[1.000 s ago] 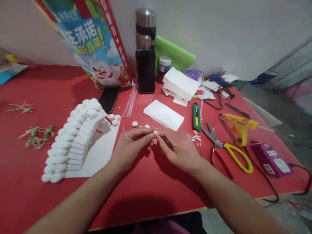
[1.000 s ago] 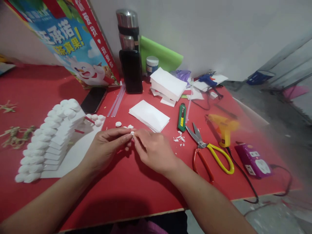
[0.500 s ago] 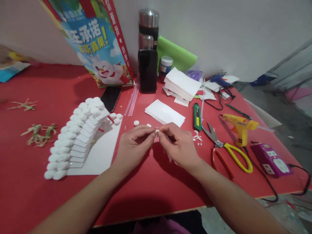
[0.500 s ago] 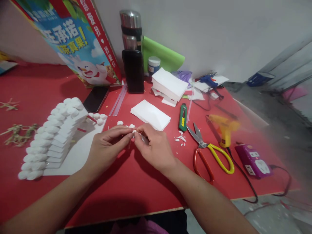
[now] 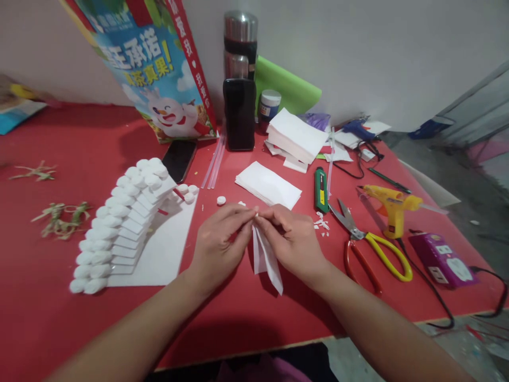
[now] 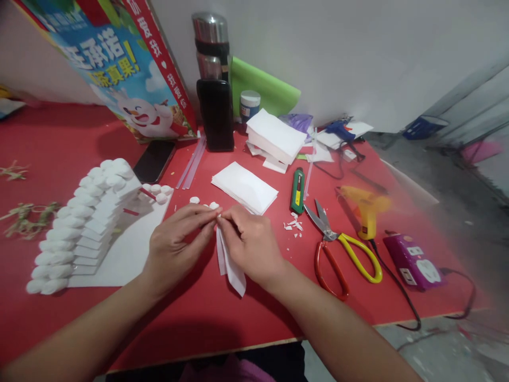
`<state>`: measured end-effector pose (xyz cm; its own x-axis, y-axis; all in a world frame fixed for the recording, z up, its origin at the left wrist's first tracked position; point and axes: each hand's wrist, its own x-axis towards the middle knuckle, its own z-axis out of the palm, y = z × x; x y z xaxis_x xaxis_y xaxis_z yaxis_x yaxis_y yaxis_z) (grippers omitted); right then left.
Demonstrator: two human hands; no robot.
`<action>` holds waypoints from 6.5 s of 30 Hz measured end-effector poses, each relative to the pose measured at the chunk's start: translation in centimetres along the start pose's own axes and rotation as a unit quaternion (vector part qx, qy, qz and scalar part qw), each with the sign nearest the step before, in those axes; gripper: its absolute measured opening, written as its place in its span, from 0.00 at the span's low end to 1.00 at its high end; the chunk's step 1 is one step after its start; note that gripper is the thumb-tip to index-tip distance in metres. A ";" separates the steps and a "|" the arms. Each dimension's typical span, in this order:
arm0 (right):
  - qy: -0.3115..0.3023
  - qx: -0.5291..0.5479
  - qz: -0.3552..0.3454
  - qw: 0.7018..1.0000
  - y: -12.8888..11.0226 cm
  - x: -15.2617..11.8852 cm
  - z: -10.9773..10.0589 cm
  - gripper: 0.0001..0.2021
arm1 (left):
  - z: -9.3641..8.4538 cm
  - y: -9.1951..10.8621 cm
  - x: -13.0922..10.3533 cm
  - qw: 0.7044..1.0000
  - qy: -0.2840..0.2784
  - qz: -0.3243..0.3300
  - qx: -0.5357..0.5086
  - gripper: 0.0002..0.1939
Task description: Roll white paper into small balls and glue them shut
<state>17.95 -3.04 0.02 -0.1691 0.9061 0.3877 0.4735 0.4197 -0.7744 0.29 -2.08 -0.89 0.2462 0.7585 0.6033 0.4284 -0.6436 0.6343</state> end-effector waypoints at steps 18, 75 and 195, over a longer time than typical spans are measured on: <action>-0.021 0.036 0.070 0.997 -0.2 0.2 -0.1 0.06 | -0.3 -0.2 0.5 0.998 -0.025 -0.039 -0.052 0.13; -0.138 0.533 0.371 0.748 1.1 1.7 -0.4 0.14 | -0.5 -0.3 0.9 0.880 -0.023 -0.356 -0.312 0.07; -0.022 0.203 0.222 0.953 -0.6 0.9 -0.4 0.08 | -0.2 0.2 0.7 0.953 0.005 -0.215 -0.214 0.03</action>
<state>17.83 -2.47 1.08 -0.0708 0.9967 -0.0388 0.1349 -0.0290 -0.9904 0.34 -1.70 -0.22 0.1199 0.9616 0.2470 0.0934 -0.2586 0.9614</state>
